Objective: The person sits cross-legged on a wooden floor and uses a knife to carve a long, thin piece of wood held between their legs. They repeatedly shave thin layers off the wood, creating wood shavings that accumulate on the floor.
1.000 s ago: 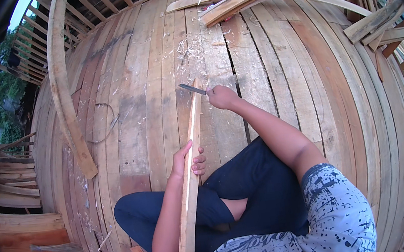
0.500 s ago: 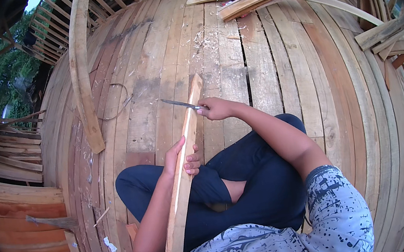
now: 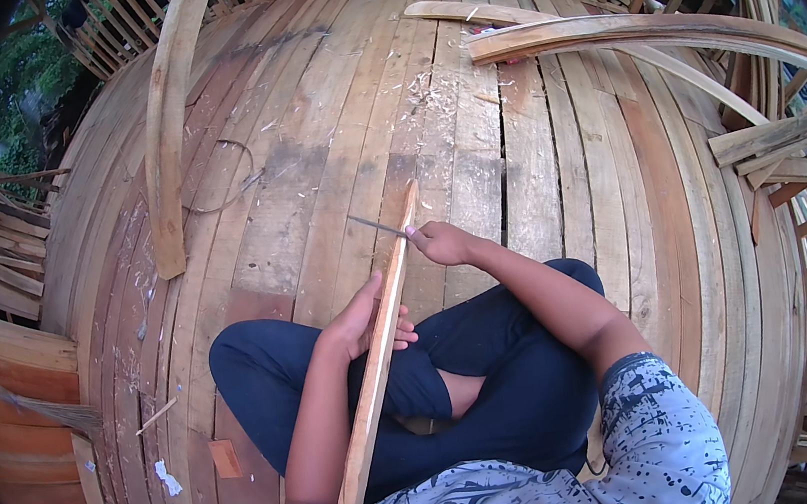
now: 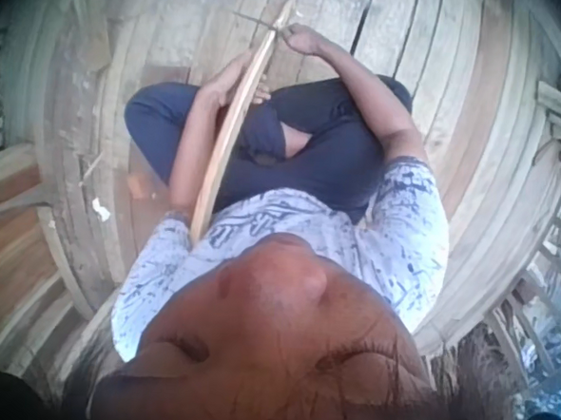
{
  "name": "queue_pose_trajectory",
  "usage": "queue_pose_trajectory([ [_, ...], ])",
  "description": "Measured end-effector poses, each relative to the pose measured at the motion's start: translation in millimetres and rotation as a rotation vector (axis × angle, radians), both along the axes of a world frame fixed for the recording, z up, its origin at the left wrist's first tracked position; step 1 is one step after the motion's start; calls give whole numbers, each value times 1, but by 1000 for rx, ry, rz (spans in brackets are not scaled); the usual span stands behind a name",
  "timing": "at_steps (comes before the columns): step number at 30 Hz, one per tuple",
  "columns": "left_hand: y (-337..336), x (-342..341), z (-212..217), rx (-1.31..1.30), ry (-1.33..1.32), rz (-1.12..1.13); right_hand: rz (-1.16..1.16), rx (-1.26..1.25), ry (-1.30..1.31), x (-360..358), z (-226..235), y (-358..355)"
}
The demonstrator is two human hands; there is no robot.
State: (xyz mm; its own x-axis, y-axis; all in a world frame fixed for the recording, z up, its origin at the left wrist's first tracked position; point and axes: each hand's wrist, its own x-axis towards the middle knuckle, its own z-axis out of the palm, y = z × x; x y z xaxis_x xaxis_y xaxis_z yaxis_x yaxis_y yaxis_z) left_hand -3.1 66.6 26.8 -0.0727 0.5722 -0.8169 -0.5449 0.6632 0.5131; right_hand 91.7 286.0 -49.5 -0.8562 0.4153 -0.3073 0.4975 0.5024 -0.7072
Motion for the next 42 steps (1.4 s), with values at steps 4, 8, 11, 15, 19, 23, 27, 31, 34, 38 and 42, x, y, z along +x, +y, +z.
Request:
queue_pose_trajectory([
  [4,26,-10,-28,30,-221,131,-183,85,-56,-1,9,-14],
  [8,26,-39,-92,194,-616,87,-103,339,6,-4,25,-51],
  [11,32,-33,-94,229,-708,76,-61,456,77,-1,16,-41],
  [15,33,-31,-93,213,-979,175,-86,556,163,-13,-5,-25],
  [19,26,-34,-95,194,-872,192,-46,604,102,-12,9,-31],
  [23,39,-26,-84,174,-792,169,-90,930,96,-12,-31,54],
  [27,22,-31,-87,152,-824,246,80,613,-112,-37,21,-12],
  [31,39,-27,-81,161,-722,134,-310,605,-103,-16,-37,93],
  [34,24,-32,-90,178,-708,167,-24,530,-196,-38,1,36],
  [38,29,-29,-81,134,-703,140,-112,481,-187,-38,2,66],
  [42,24,-37,-84,152,-714,148,-51,486,-184,-51,6,48],
])
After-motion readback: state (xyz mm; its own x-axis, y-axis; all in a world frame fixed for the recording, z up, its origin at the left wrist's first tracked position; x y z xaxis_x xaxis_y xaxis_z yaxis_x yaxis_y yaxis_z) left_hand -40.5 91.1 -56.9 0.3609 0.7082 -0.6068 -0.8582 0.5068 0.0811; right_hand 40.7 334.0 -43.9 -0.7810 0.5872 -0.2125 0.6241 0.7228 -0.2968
